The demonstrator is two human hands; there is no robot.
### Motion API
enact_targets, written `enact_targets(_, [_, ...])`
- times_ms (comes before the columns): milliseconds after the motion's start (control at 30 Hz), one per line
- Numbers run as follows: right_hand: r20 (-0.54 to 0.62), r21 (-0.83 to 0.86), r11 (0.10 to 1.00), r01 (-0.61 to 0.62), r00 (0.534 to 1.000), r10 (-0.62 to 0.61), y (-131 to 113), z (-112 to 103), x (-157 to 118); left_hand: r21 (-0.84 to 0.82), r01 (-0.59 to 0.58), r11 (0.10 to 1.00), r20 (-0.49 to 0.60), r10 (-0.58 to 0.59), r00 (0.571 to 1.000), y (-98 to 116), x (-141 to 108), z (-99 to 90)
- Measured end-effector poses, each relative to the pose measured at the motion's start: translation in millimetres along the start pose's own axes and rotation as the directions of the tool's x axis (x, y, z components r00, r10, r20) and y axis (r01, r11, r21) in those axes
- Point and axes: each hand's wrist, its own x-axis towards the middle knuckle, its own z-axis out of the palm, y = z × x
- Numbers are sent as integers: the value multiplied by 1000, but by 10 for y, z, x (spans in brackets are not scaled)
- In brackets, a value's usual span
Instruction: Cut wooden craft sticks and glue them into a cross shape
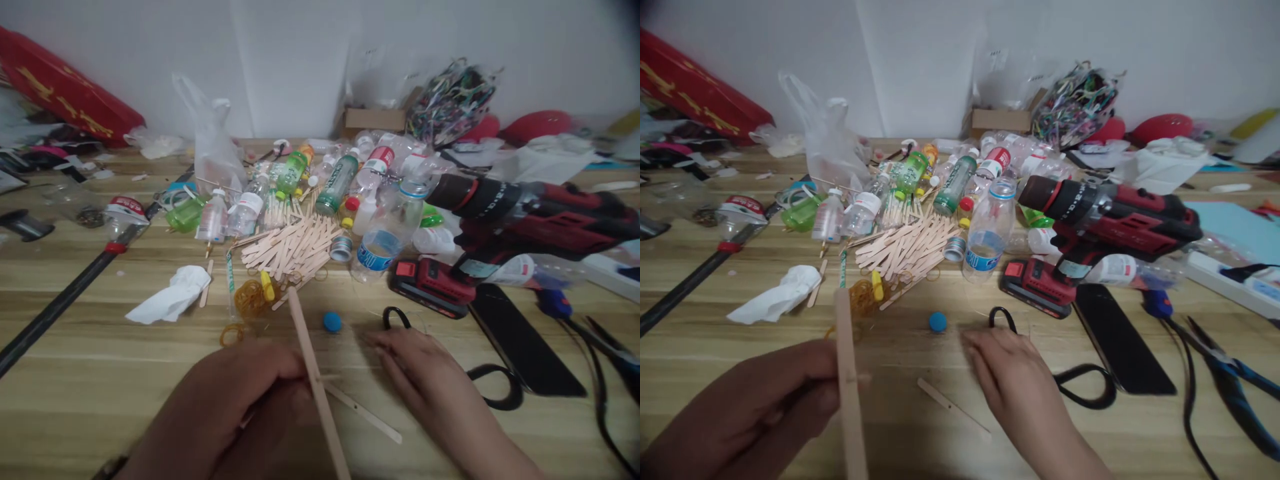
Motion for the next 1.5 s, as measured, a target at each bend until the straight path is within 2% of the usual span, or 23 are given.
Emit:
enact_targets(67, [-23, 71, 992, -103, 994, 105, 67, -42, 55, 94, -91, 991, -56, 97, 994, -88, 59, 81])
enact_targets(167, [-91, 121, 968, -219, 969, 230, 186, -106, 182, 258, -193, 947, -62, 216, 974, -257, 174, 235])
enact_targets(300, [-197, 186, 934, -305, 920, 340, 374, -131, 457, 442, -334, 832, -66, 401, 914, -483, 274, 422])
enact_targets(367, [-226, 228, 922, -314, 904, 364, 446, -114, 627, 490, -367, 791, -68, 455, 888, -560, 282, 487])
enact_targets(467, [-244, 274, 914, -300, 897, 368, 476, -58, 872, 497, -379, 781, -52, 462, 885, -609, 264, 544])
enact_targets(567, [-242, 306, 904, -299, 894, 377, 379, 47, 1049, 482, -392, 783, -55, 474, 879, -609, 254, 560])
enact_targets(767, [-178, 313, 919, -237, 936, 303, 30, 321, 1198, 480, -463, 745, -23, 538, 842, -655, 272, 531])
enact_targets(900, [-176, 316, 921, -227, 940, 292, 49, 364, 1262, 469, -461, 753, 1, 522, 853, -711, 249, 539])
enact_targets(1100, [-130, 297, 931, -213, 957, 261, 135, 305, 1228, 512, -438, 739, -38, 529, 848, -696, 256, 562])
enact_targets(1267, [-55, 189, 954, -235, 967, 249, 275, 68, 1023, 495, -422, 760, -8, 490, 872, -668, 241, 533])
enact_targets(1367, [-91, 83, 940, -332, 936, 339, 476, -110, 1039, 468, -406, 785, 14, 453, 891, -647, 212, 539])
enact_targets(1500, [-137, -30, 898, -440, 891, 432, 668, -177, 1344, 445, -428, 787, 42, 459, 888, -641, 211, 573])
